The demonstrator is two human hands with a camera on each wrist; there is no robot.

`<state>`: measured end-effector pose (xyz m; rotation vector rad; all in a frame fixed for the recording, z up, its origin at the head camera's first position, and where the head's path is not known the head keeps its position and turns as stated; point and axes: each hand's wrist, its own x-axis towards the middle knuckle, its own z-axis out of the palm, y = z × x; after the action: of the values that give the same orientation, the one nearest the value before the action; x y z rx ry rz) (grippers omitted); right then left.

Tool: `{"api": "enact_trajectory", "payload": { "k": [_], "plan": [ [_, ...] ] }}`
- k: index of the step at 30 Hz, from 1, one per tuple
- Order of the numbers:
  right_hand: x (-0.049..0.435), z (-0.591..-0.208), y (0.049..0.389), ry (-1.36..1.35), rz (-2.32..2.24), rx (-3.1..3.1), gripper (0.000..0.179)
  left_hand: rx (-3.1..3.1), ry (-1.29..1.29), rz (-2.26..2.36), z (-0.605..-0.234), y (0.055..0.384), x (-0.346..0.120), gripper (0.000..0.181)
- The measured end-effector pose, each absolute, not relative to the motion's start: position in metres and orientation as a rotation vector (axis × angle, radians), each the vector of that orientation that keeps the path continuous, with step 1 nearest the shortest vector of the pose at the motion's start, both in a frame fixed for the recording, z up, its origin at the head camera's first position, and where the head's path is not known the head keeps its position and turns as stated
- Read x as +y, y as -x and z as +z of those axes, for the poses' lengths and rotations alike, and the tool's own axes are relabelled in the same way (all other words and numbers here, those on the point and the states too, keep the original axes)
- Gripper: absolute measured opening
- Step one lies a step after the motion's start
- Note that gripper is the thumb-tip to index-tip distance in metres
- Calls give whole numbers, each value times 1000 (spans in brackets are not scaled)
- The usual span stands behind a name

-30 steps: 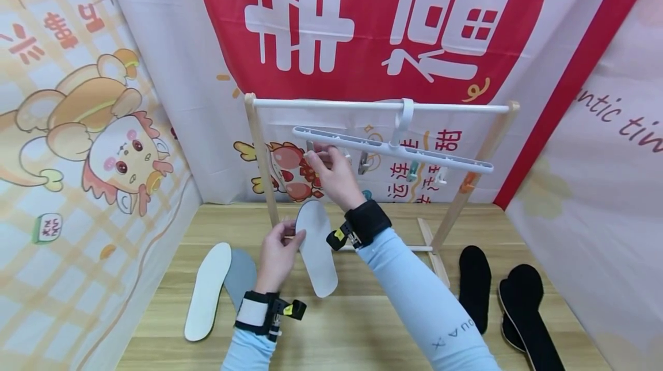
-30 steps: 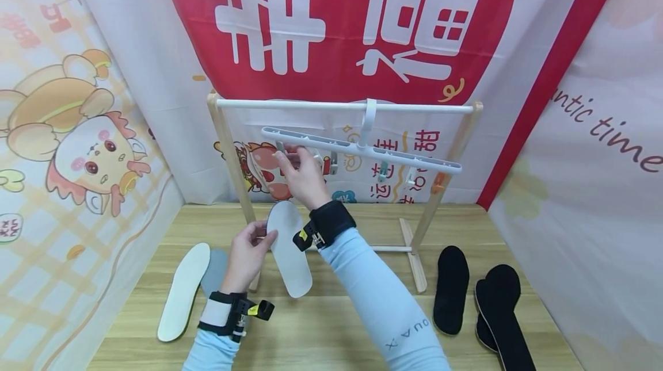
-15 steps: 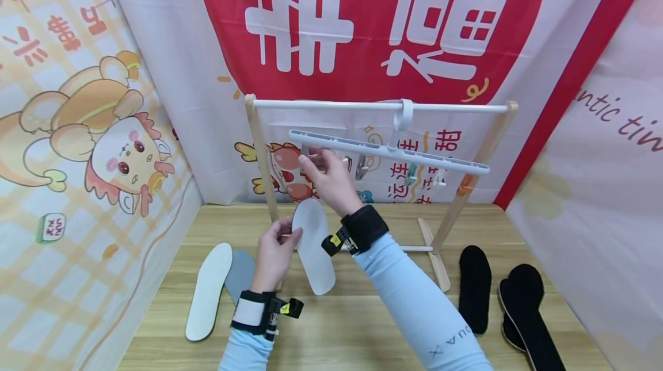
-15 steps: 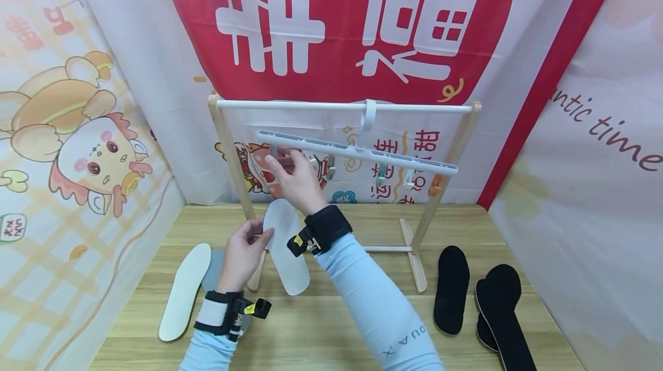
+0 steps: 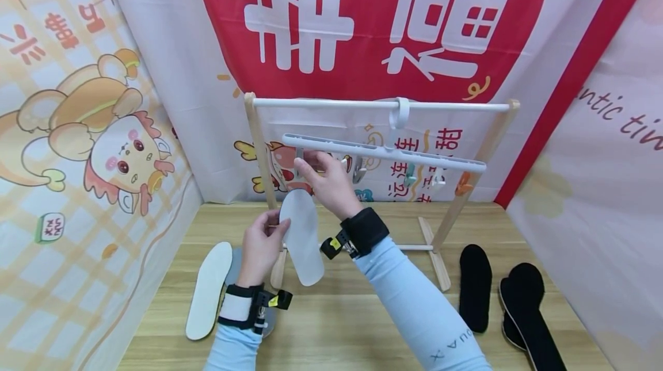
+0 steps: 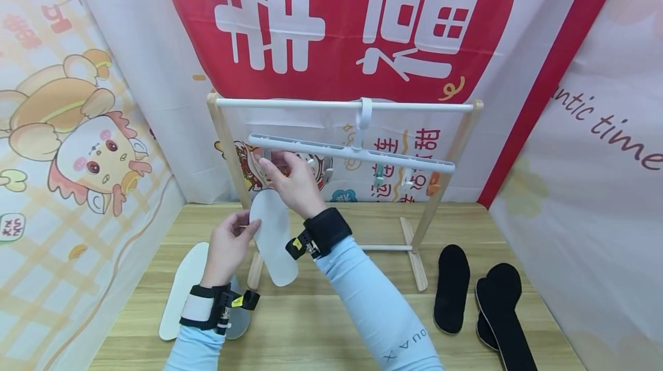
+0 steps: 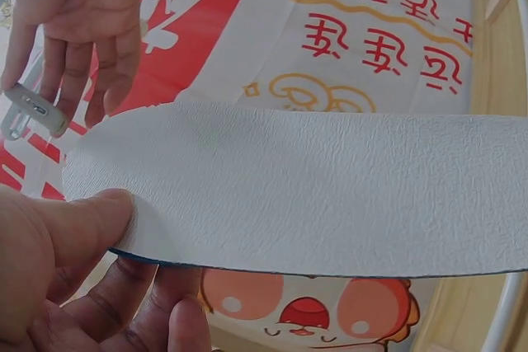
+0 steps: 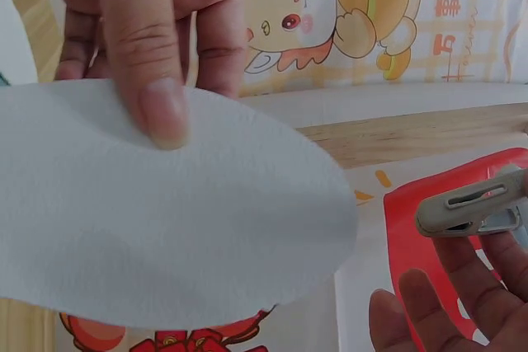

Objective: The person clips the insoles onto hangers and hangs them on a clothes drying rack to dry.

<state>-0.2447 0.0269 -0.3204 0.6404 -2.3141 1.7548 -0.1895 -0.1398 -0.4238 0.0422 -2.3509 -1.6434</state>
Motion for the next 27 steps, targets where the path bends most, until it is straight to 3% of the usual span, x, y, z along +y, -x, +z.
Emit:
{"api": "enact_trajectory", "payload": {
  "k": [27],
  "plan": [
    [20,-325,237,-809,1747,-2253,42,-2366,42,-1559,-402,176,-157,30]
  ]
}}
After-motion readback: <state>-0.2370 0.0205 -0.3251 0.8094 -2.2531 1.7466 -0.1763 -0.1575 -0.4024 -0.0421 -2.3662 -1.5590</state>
